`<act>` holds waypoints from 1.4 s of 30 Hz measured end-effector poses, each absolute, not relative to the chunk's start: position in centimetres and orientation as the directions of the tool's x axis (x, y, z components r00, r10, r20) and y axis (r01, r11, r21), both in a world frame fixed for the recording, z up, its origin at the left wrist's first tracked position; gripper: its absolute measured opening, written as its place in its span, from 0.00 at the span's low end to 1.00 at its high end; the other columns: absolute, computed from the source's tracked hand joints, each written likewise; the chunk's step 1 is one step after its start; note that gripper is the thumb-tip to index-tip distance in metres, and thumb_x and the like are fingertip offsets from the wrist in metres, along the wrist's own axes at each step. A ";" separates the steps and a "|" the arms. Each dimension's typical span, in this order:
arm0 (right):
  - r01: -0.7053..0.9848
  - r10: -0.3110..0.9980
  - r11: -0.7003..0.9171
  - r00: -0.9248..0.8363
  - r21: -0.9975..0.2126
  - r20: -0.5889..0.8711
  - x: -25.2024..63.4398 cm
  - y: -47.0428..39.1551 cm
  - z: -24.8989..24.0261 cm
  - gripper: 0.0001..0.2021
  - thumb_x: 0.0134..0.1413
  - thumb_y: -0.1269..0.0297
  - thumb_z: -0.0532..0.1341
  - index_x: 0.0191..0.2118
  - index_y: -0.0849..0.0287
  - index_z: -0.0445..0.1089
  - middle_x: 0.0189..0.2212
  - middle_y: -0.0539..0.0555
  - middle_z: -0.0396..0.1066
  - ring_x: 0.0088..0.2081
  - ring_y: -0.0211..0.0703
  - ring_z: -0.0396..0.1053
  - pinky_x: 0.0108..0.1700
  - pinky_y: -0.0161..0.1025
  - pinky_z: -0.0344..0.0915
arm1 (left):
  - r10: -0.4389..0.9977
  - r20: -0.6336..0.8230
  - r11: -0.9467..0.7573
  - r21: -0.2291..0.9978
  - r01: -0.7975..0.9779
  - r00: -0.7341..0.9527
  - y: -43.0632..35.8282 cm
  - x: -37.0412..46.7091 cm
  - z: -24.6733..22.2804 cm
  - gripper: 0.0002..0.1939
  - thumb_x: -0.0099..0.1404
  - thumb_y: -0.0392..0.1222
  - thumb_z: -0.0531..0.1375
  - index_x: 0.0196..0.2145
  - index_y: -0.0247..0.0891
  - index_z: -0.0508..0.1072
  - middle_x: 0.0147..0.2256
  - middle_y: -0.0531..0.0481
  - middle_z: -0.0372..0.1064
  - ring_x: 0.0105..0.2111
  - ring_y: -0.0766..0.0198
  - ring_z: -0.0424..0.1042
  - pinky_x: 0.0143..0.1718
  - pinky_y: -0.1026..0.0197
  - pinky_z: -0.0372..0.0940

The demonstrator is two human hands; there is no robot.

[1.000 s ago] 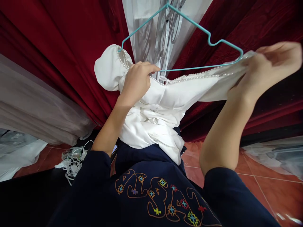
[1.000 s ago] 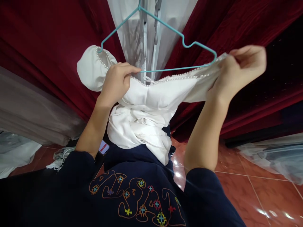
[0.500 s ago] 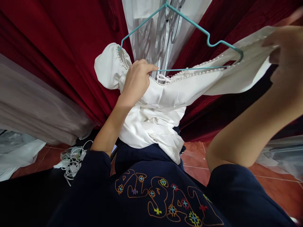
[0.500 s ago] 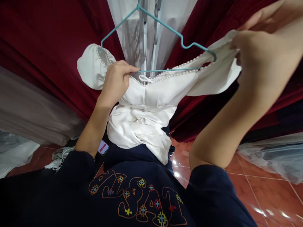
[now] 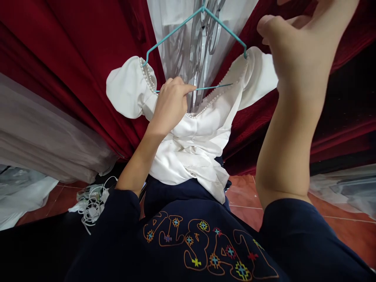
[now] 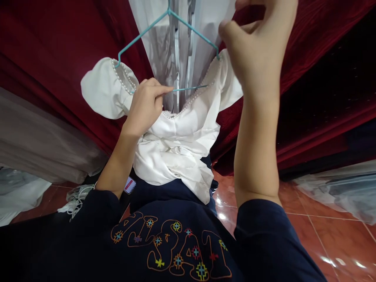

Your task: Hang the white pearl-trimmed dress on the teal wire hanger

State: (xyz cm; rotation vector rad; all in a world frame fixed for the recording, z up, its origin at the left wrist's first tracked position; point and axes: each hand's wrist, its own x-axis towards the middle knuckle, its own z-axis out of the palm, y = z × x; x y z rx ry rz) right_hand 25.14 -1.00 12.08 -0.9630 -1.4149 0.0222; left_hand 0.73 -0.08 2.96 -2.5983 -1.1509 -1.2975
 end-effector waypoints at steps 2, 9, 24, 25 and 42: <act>0.510 0.515 0.712 0.087 -0.483 0.852 24.1 -2.1 9.9 0.14 0.51 0.86 0.62 0.39 0.60 0.72 0.39 0.50 0.75 0.40 0.34 0.73 0.39 0.34 0.68 | 0.594 0.706 -0.732 0.277 0.623 0.385 -0.4 0.6 3.1 0.19 0.75 0.35 0.54 0.49 0.49 0.84 0.41 0.41 0.75 0.44 0.44 0.71 0.50 0.38 0.68; 0.627 0.579 0.695 -0.201 -0.351 0.790 19.9 -1.8 0.1 0.13 0.66 0.59 0.62 0.54 0.52 0.71 0.47 0.56 0.77 0.50 0.55 0.75 0.60 0.58 0.67 | 0.542 0.758 -0.752 0.245 0.613 0.363 -1.4 1.2 2.2 0.14 0.81 0.40 0.55 0.50 0.47 0.82 0.44 0.45 0.77 0.49 0.48 0.75 0.59 0.43 0.69; 0.644 0.503 0.686 -0.084 -0.339 0.860 19.3 -2.5 -1.3 0.13 0.66 0.64 0.57 0.51 0.50 0.75 0.44 0.56 0.77 0.49 0.54 0.72 0.56 0.55 0.64 | 0.366 0.924 -0.774 0.371 0.514 -0.115 3.5 -6.2 3.5 0.05 0.78 0.36 0.66 0.49 0.43 0.79 0.50 0.49 0.76 0.57 0.53 0.70 0.67 0.47 0.60; 0.643 0.499 0.687 -0.078 -0.338 0.863 19.4 -2.4 -1.4 0.13 0.66 0.64 0.57 0.51 0.50 0.75 0.44 0.56 0.77 0.49 0.54 0.72 0.56 0.56 0.64 | 0.391 0.915 -0.776 0.385 0.500 -0.098 3.9 -6.9 4.2 0.04 0.78 0.35 0.64 0.45 0.41 0.80 0.46 0.50 0.77 0.52 0.55 0.73 0.63 0.49 0.64; 0.570 0.515 0.739 -0.136 -0.358 0.846 20.3 -2.6 -1.0 0.12 0.66 0.63 0.61 0.52 0.49 0.76 0.48 0.53 0.79 0.51 0.53 0.74 0.58 0.57 0.67 | 0.523 0.793 -0.733 0.606 0.310 -0.312 0.1 -8.7 -4.3 0.01 0.71 0.37 0.68 0.38 0.39 0.81 0.37 0.51 0.81 0.40 0.61 0.82 0.45 0.54 0.78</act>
